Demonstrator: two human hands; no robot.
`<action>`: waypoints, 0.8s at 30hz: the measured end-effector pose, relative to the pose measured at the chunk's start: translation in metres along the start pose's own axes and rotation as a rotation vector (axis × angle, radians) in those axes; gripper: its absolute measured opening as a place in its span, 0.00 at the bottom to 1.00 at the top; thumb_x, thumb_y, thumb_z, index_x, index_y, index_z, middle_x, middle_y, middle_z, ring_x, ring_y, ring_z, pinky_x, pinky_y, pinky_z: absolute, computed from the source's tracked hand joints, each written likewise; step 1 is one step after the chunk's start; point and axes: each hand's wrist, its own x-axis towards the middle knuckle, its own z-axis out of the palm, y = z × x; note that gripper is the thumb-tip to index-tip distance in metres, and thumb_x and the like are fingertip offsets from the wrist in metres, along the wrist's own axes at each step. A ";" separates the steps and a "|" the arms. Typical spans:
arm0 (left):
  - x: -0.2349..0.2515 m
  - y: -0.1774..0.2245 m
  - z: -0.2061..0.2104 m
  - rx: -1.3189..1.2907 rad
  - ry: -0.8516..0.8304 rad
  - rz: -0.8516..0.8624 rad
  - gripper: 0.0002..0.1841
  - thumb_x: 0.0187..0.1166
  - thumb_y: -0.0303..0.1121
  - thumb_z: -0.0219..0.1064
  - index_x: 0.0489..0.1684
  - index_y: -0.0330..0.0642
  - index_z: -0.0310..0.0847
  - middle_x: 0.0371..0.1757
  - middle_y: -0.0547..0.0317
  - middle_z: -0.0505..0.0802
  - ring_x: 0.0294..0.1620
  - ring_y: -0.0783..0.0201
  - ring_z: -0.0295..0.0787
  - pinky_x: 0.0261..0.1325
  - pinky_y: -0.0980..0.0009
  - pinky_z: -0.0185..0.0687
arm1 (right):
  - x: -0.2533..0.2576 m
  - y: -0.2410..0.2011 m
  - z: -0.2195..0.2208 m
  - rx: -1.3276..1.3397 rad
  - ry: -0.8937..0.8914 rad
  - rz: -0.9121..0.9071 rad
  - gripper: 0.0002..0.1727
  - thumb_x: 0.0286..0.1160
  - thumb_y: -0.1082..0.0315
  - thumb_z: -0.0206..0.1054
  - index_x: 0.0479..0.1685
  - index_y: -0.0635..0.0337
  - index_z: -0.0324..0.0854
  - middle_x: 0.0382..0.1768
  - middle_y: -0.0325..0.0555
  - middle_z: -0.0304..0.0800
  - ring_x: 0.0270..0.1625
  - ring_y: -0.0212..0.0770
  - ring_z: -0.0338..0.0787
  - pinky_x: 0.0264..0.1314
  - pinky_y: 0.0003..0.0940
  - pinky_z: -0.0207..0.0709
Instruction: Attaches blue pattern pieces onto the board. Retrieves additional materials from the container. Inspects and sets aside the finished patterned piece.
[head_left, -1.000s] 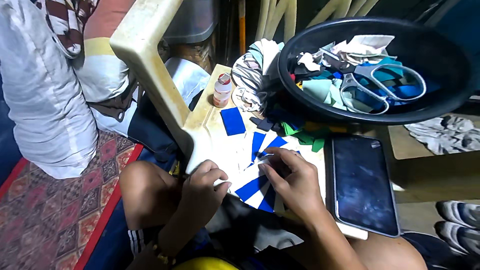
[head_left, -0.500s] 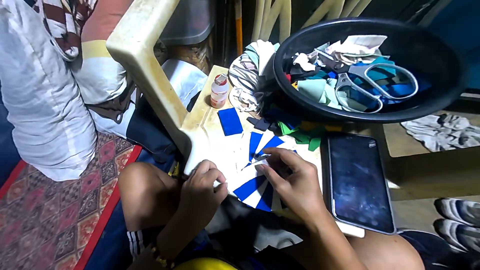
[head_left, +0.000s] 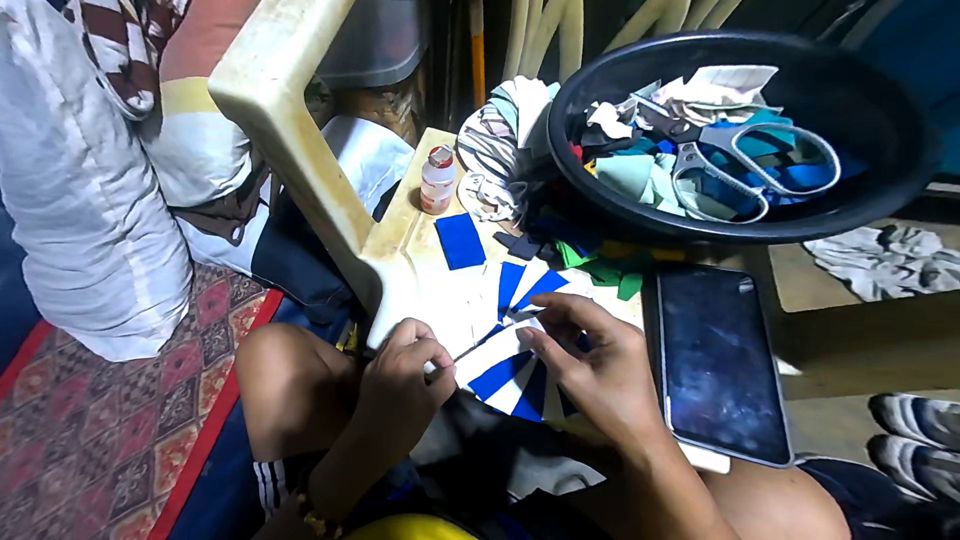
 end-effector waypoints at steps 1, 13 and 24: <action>0.000 0.001 0.000 0.012 -0.001 0.005 0.05 0.70 0.32 0.70 0.29 0.43 0.90 0.44 0.55 0.88 0.40 0.65 0.85 0.41 0.69 0.82 | 0.000 0.000 0.000 -0.009 0.002 0.003 0.14 0.67 0.69 0.69 0.50 0.66 0.88 0.32 0.39 0.89 0.35 0.19 0.84 0.43 0.12 0.76; 0.003 0.000 0.005 0.075 0.061 0.068 0.06 0.66 0.29 0.74 0.36 0.39 0.89 0.43 0.50 0.89 0.34 0.61 0.84 0.36 0.68 0.82 | 0.000 0.005 0.002 -0.106 -0.023 0.033 0.14 0.67 0.67 0.68 0.49 0.64 0.89 0.31 0.40 0.90 0.33 0.26 0.84 0.41 0.19 0.77; 0.000 -0.006 0.011 -0.091 0.184 0.210 0.07 0.66 0.21 0.64 0.31 0.36 0.91 0.39 0.52 0.92 0.33 0.76 0.83 0.37 0.87 0.77 | 0.000 0.004 0.002 -0.100 -0.015 0.044 0.14 0.67 0.67 0.69 0.49 0.64 0.89 0.30 0.39 0.89 0.33 0.23 0.83 0.40 0.16 0.76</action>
